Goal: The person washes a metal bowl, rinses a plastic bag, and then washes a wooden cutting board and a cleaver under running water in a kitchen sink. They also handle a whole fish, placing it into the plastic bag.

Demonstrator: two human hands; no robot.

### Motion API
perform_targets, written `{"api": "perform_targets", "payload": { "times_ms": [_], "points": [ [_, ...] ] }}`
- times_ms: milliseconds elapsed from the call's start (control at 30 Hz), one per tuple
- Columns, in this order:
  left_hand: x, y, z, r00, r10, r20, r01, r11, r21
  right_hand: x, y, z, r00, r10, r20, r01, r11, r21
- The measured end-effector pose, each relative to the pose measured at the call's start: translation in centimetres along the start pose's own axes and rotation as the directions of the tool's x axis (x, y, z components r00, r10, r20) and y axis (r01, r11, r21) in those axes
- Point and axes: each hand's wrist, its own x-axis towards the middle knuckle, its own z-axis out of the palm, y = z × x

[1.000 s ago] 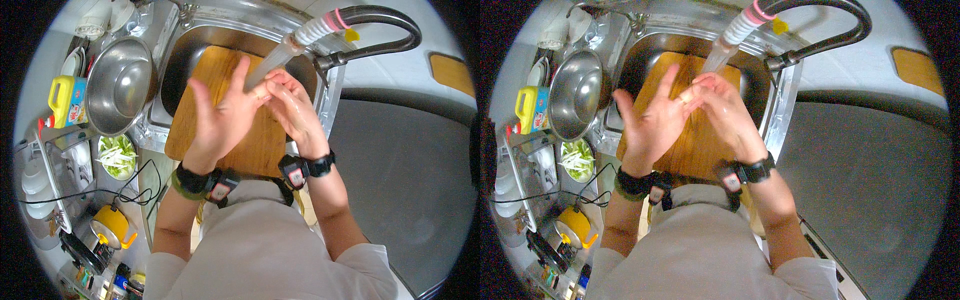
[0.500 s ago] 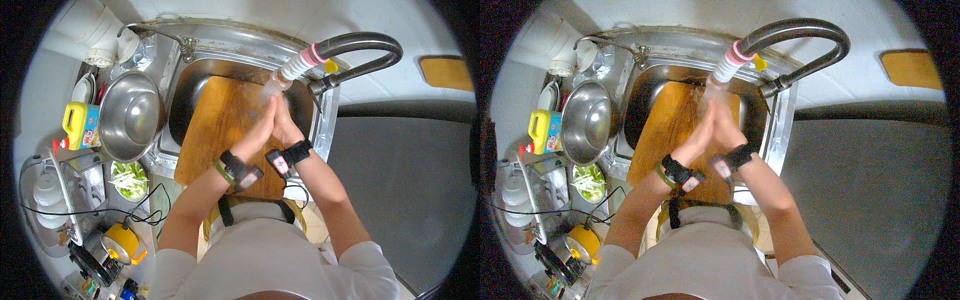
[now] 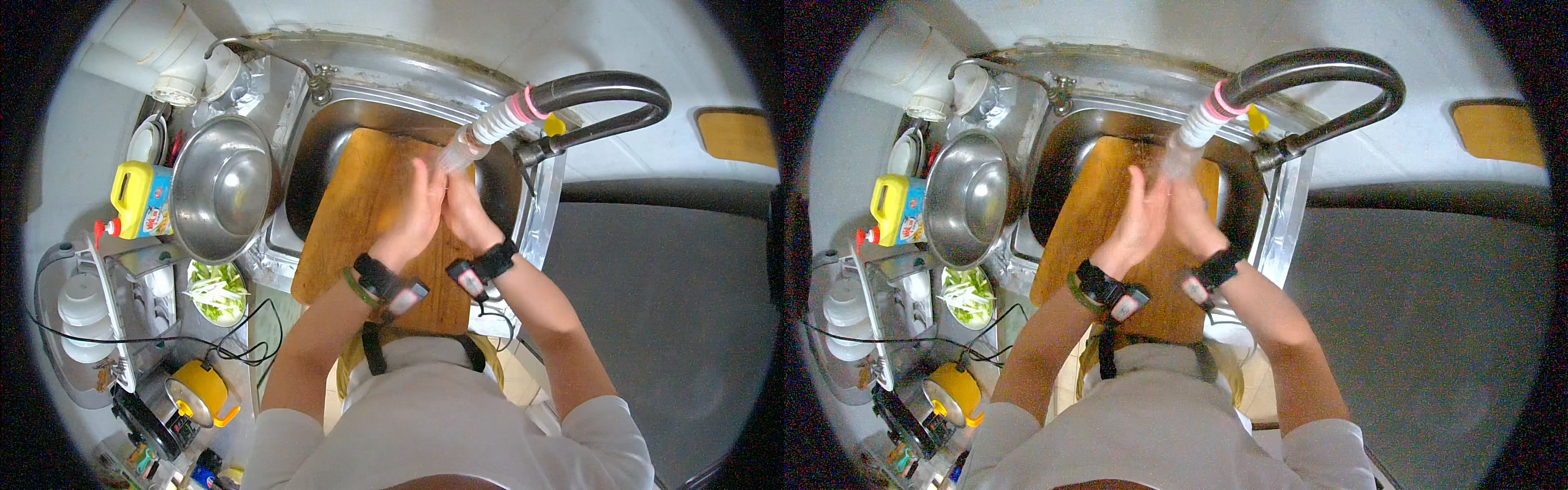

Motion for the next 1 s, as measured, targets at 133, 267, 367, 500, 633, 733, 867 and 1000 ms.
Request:
{"api": "perform_targets", "payload": {
  "times_ms": [133, 267, 367, 500, 633, 733, 867, 1000],
  "points": [
    [-1.0, 3.1, -0.8, 0.990, -0.003, 0.144, 0.068, 0.892, -0.448, -0.3, -2.5, 0.2, 0.988, -0.096, 0.118, 0.074, 0.981, 0.181],
    [-2.3, 4.1, -1.2, 0.977, 0.043, 0.209, 0.076, 0.847, -0.526, -0.5, -3.0, -0.2, 0.974, -0.102, 0.202, 0.046, 0.963, 0.266],
    [-2.9, 5.0, -1.4, 0.963, 0.018, 0.269, 0.159, 0.767, -0.622, -0.3, -3.4, -0.5, 0.976, -0.082, 0.200, 0.050, 0.986, 0.156],
    [-3.4, 5.2, -1.4, 0.967, 0.009, 0.253, 0.136, 0.825, -0.549, -1.0, -3.7, -0.6, 0.977, -0.066, 0.201, 0.022, 0.976, 0.215],
    [-3.4, 4.9, -1.6, 0.957, 0.030, 0.288, 0.122, 0.860, -0.496, -1.0, -3.3, -0.9, 0.974, -0.088, 0.211, 0.030, 0.964, 0.263],
    [-3.0, 4.3, -2.4, 0.960, 0.038, 0.279, 0.107, 0.865, -0.489, -0.7, -2.9, -1.0, 0.974, -0.104, 0.199, 0.047, 0.960, 0.276],
    [-1.9, 2.9, -3.9, 0.961, 0.013, -0.275, -0.004, 1.000, 0.031, -0.1, -3.1, -0.3, 0.989, -0.133, 0.060, 0.132, 0.991, 0.031],
    [0.2, 1.6, -8.9, 0.914, 0.004, -0.406, 0.035, 0.995, 0.089, -0.5, -4.6, 0.2, 0.998, -0.032, 0.049, 0.029, 0.998, 0.052]
  ]
}}
